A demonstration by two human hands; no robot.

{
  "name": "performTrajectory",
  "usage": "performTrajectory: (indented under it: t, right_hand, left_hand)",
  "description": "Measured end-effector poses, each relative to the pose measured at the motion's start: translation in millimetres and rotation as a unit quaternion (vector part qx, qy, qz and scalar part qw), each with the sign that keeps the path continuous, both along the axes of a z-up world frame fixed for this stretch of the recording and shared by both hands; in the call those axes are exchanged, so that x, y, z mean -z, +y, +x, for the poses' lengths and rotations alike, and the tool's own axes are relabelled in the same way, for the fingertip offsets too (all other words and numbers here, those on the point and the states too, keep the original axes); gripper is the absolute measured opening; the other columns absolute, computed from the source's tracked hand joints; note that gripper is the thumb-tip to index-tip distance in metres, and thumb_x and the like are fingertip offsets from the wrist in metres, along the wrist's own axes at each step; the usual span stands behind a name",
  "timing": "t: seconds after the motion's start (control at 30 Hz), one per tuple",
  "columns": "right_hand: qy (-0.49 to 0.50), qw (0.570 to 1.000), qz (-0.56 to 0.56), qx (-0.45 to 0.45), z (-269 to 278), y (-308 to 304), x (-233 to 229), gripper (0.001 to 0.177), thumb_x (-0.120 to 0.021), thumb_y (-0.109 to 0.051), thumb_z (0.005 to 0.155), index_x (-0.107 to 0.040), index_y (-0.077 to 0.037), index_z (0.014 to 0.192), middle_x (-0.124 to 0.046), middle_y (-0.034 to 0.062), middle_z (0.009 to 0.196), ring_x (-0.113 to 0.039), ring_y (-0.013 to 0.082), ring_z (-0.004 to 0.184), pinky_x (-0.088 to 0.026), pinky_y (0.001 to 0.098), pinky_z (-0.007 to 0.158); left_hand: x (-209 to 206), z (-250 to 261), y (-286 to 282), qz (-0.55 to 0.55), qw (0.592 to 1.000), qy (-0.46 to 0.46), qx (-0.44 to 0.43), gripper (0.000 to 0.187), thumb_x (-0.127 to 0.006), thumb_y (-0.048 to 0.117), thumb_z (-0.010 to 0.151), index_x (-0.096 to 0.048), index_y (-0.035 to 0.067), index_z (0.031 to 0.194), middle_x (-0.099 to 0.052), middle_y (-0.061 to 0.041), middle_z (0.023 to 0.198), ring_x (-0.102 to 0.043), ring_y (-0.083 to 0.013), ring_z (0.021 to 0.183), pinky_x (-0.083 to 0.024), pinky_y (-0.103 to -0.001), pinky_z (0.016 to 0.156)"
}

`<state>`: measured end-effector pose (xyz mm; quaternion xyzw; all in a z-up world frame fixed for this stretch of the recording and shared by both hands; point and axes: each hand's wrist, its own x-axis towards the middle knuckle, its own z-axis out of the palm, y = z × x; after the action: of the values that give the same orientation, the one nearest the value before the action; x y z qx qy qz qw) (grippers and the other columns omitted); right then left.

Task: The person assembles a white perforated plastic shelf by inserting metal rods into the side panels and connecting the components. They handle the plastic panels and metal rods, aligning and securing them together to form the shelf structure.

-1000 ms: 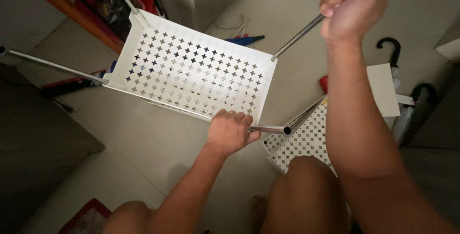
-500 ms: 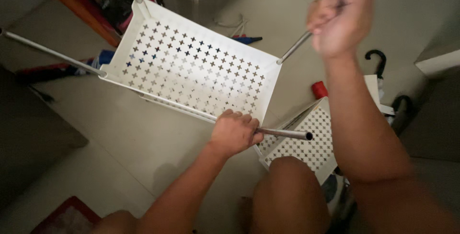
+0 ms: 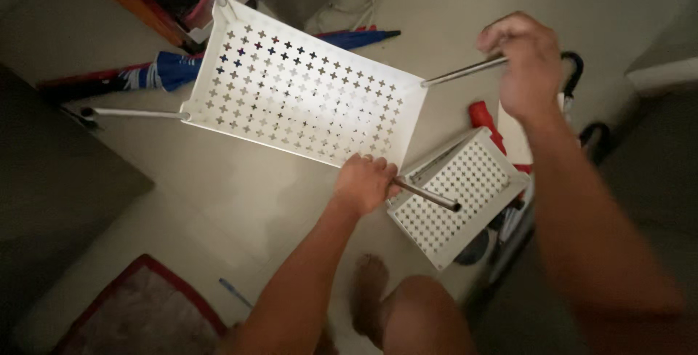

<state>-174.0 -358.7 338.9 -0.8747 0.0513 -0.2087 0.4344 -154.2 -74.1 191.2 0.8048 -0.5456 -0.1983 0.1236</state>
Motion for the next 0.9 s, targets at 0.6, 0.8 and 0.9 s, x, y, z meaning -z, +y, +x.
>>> performTrajectory:
  t: [0.6, 0.8, 0.9]
  right_hand:
    - [0.464, 0.807, -0.365, -0.026, 41.8, 22.3, -54.3, 0.027, -0.055, -0.015, 0.1, -0.075, 0.001, 0.092, -0.072, 0.0254, 0.088, -0.07, 0.0404, 0.08, -0.059, 0.0471, 0.081]
    - [0.48, 0.825, -0.298, 0.007, 48.6, 26.5, -73.3, 0.022, -0.055, -0.01, 0.096, -0.074, 0.0, 0.101, -0.072, 0.0274, 0.095, -0.071, 0.0426, 0.087, -0.058, 0.0483, 0.085]
    - [0.493, 0.823, -0.283, 0.006, 49.6, 32.5, -83.8, 0.024, -0.055, -0.01, 0.096, -0.072, 0.001, 0.108, -0.072, 0.0271, 0.101, -0.071, 0.0432, 0.094, -0.059, 0.0477, 0.087]
  left_hand:
    - [-17.8, 8.8, -22.5, 0.168, 0.982, 0.086, -0.019, 0.039, -0.06, 0.05, 0.097, -0.065, 0.02, 0.121, -0.066, -0.005, 0.122, -0.064, -0.0256, 0.118, -0.05, -0.046, 0.094]
    - [-84.2, 10.5, -27.1, 0.205, 0.974, 0.075, -0.06, 0.052, -0.062, 0.046, 0.089, -0.06, 0.021, 0.134, -0.049, -0.012, 0.147, -0.041, -0.0372, 0.139, -0.02, -0.07, 0.115]
    - [-142.5, 40.0, -20.5, 0.172, 0.98, -0.009, -0.104, 0.057, -0.049, 0.048, 0.095, -0.052, 0.018, 0.144, -0.043, -0.013, 0.154, -0.036, -0.0374, 0.142, -0.011, -0.075, 0.112]
